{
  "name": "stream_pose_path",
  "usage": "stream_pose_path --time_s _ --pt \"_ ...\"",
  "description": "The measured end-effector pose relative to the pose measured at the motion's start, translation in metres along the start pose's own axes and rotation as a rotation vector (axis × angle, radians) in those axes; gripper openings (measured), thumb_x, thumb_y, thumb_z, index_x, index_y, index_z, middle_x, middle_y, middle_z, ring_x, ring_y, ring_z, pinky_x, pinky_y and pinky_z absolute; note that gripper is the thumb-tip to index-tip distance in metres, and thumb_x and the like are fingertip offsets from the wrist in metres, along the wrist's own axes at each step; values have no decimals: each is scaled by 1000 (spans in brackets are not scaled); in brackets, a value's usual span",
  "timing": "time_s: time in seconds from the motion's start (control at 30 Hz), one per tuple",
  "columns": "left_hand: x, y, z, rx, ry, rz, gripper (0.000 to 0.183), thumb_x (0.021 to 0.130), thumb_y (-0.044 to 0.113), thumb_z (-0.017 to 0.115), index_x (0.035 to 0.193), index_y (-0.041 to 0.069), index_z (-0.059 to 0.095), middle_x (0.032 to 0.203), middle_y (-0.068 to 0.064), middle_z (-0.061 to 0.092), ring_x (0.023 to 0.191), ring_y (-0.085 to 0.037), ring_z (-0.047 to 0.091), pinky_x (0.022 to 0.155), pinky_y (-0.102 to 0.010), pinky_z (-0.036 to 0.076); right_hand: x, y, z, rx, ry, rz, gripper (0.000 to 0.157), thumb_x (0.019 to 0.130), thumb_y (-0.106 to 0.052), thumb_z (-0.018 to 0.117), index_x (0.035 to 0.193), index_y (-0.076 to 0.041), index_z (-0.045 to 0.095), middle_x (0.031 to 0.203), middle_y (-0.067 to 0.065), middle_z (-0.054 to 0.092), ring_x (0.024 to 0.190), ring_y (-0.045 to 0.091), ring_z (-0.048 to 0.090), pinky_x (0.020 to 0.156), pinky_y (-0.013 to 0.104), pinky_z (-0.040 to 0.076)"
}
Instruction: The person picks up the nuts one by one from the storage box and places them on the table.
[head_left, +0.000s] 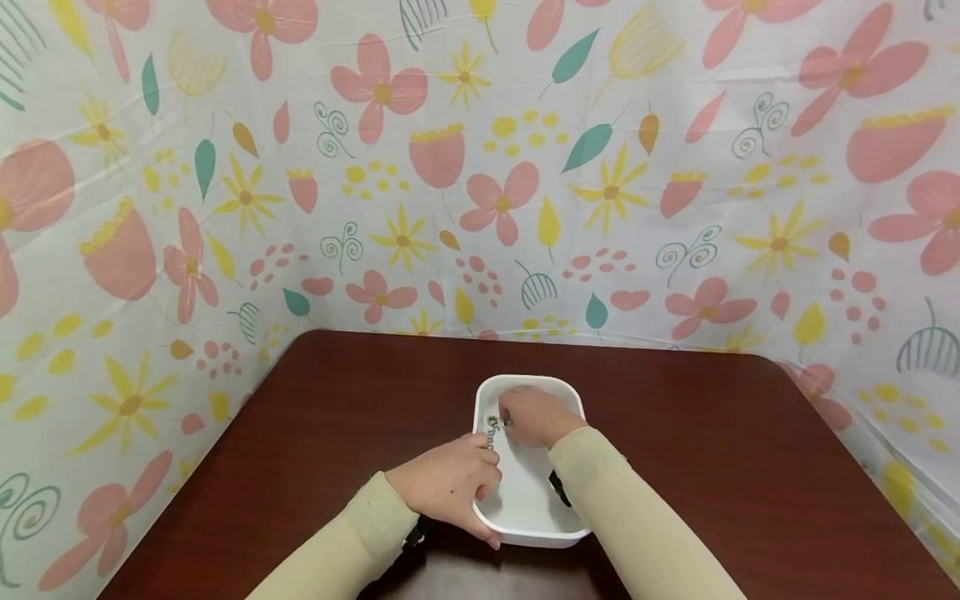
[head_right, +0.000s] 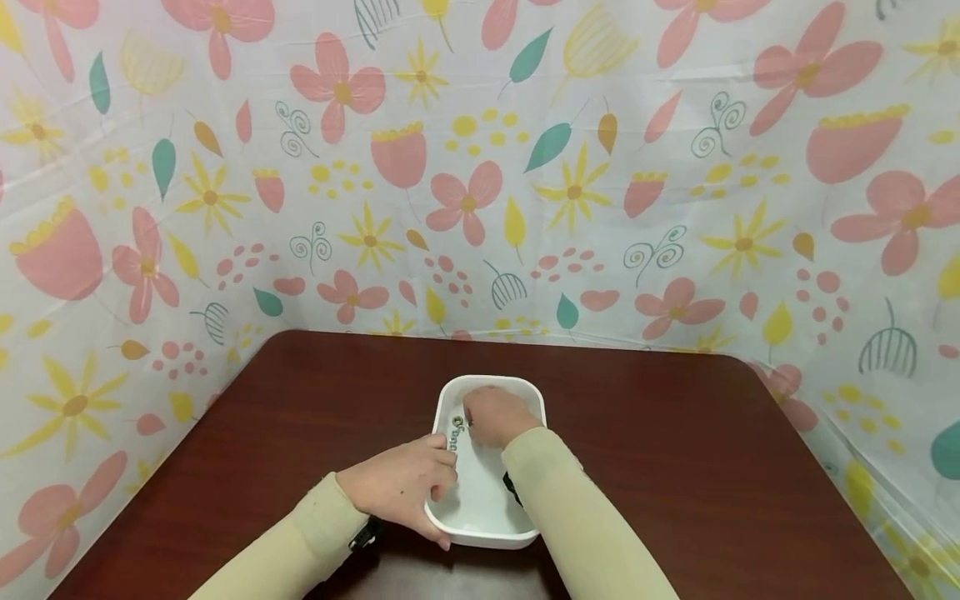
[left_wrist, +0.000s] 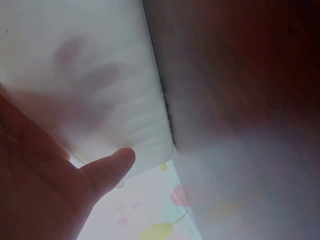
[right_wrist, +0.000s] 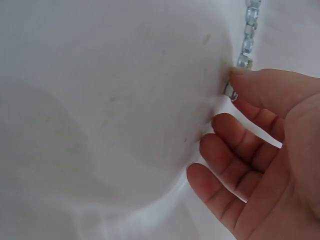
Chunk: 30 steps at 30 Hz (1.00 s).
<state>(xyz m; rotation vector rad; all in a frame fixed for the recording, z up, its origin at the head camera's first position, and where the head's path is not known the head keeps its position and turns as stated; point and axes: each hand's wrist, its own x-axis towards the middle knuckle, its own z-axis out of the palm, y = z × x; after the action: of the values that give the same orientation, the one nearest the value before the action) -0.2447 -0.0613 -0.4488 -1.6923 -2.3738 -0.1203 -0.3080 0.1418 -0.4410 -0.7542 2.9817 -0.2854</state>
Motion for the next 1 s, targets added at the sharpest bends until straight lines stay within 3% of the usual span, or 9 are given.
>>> stream_pose_path --time_s 0.17,0.47,1.0 --pt "-2 2 1 -4 -6 3 63 62 77 77 62 25 42 70 19 29 76 -7 32 78 -18 32 -1 -2 2 31 -33 14 17 85 -6 67 77 -19 60 70 -7 54 62 13 49 59 31 43" --pt "-2 -1 -1 18 23 9 63 61 78 77 61 26 42 69 19 27 74 -7 32 76 -20 32 1 -3 -1 -9 -52 65 16 82 -17 72 76 -20 57 70 -8 55 63 12 51 59 32 44" --pt "-1 0 -4 17 -12 -7 61 64 77 77 60 26 43 69 19 30 76 -6 32 77 -19 33 -1 0 -14 -9 37 65 10 83 -19 66 77 -22 59 69 -11 55 60 10 50 56 30 43"
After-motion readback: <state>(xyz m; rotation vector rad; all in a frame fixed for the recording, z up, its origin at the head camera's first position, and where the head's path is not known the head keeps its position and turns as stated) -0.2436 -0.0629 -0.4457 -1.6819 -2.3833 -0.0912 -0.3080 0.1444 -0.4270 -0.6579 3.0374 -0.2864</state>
